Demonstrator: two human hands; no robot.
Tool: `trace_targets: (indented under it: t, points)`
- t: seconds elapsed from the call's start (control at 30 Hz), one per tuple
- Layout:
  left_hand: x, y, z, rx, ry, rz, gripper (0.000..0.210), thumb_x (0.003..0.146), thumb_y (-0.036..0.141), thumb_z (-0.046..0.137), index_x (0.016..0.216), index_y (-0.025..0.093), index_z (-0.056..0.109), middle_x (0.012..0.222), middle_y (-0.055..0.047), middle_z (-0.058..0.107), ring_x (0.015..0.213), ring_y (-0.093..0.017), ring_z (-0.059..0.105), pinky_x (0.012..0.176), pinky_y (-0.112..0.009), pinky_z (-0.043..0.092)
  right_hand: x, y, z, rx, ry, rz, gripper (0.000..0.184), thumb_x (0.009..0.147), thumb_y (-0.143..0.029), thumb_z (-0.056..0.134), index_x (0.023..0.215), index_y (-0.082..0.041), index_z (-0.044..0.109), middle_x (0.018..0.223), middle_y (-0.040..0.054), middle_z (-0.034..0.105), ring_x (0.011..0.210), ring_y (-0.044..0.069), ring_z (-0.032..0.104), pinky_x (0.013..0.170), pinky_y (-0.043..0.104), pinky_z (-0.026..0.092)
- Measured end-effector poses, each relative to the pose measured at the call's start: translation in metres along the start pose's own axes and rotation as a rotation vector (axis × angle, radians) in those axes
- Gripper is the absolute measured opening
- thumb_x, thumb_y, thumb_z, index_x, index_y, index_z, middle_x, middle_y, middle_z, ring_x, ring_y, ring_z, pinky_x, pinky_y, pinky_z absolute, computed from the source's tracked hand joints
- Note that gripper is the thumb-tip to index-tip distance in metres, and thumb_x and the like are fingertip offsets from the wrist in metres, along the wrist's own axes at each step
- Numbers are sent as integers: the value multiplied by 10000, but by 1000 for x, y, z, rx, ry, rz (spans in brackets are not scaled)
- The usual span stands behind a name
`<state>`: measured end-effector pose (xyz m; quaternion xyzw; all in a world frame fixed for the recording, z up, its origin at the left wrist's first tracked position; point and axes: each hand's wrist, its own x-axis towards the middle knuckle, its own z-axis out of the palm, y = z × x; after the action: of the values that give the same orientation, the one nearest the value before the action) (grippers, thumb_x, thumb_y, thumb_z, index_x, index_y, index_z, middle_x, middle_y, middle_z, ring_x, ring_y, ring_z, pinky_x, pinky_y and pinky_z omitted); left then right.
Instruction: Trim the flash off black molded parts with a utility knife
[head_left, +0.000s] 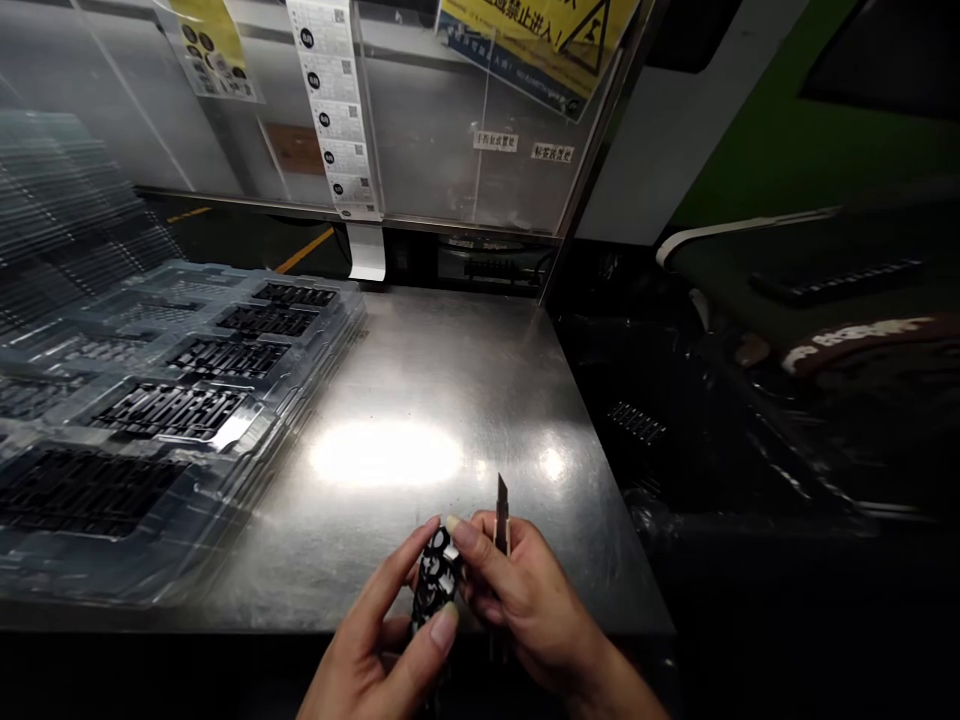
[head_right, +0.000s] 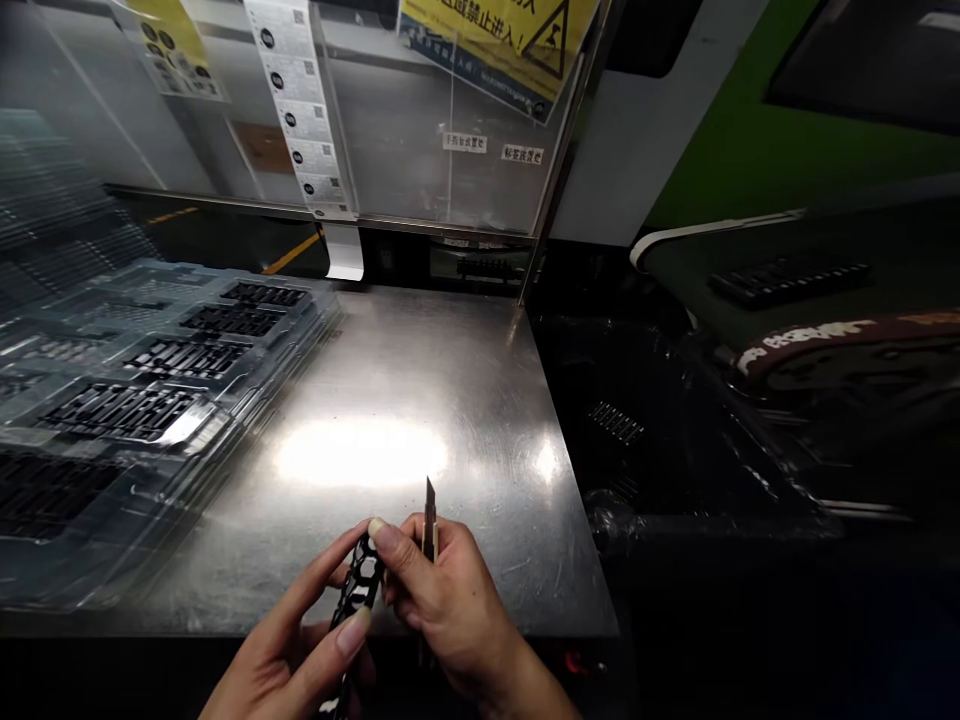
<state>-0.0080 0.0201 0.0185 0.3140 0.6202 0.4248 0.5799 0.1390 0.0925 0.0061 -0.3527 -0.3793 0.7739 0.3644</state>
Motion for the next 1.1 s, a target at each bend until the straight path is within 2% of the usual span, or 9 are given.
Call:
trace_targets:
  t: [0.17, 0.3, 0.37, 0.43, 0.5, 0.57, 0.77, 0.93, 1.1]
  points:
    - [3, -3, -3, 29, -6, 17, 785, 818, 564, 793, 1516, 310, 537, 651, 31, 727, 569, -157, 626, 595, -256, 527, -6, 2, 6, 43, -2, 6, 400, 938, -481, 764, 817, -173, 540, 644, -56, 550, 453, 24, 300, 446, 192, 196]
    - [5, -1, -7, -109, -33, -69, 872, 819, 558, 790, 1572, 307, 429, 664, 6, 746, 600, -230, 705, 517, -292, 527, -11, -5, 5, 87, -37, 79, 368, 867, -423, 844, 895, -174, 574, 742, -34, 599, 482, 25, 324, 458, 182, 213]
    - [6, 2, -10, -222, -82, -165, 896, 833, 577, 760, 1595, 313, 370, 637, -8, 748, 563, -266, 734, 487, -317, 537, -10, -8, -4, -39, -21, 78, 376, 895, -482, 801, 971, -180, 589, 799, -26, 604, 508, 40, 380, 477, 190, 265]
    - [8, 6, -14, -289, -148, -266, 850, 878, 608, 680, 1602, 311, 349, 553, -6, 720, 489, -267, 729, 489, -327, 548, -7, -11, -19, -300, 84, 20, 390, 949, -563, 705, 994, -196, 581, 804, -30, 580, 557, 73, 426, 512, 210, 320]
    - [10, 8, -17, -329, -204, -341, 810, 929, 644, 557, 1612, 277, 322, 542, -29, 727, 429, -262, 711, 468, -324, 534, -3, -14, -35, -580, 208, -44, 407, 994, -611, 600, 948, -207, 577, 707, -51, 511, 574, 105, 421, 524, 233, 327]
    - [11, 9, -18, -325, -211, -371, 807, 954, 646, 488, 1623, 246, 276, 599, -70, 765, 432, -268, 719, 451, -311, 519, 0, -19, -47, -725, 245, -70, 426, 1012, -619, 552, 909, -208, 605, 630, -59, 461, 564, 124, 420, 522, 250, 323]
    - [12, 3, -19, -77, -70, -347, 756, 891, 578, 686, 1533, 276, 424, 650, -55, 790, 455, -229, 726, 470, -258, 514, 7, -44, -50, -1060, -79, -103, 490, 1100, -525, 389, 794, -206, 600, 693, -22, 568, 626, 139, 524, 585, 265, 374]
    - [13, 5, -22, -53, -78, -345, 734, 892, 558, 699, 1501, 216, 475, 613, -36, 777, 438, -208, 704, 469, -260, 526, 30, -52, -50, -1206, -209, -124, 420, 1064, -457, 517, 742, -202, 608, 662, -28, 589, 618, 132, 516, 592, 271, 339]
    - [12, 7, -23, -25, -85, -342, 759, 864, 573, 740, 1477, 196, 499, 666, -14, 774, 451, -179, 703, 486, -251, 535, 44, -58, -51, -1375, -292, -164, 454, 1049, -423, 547, 656, -196, 543, 548, -47, 497, 529, 110, 413, 572, 286, 283]
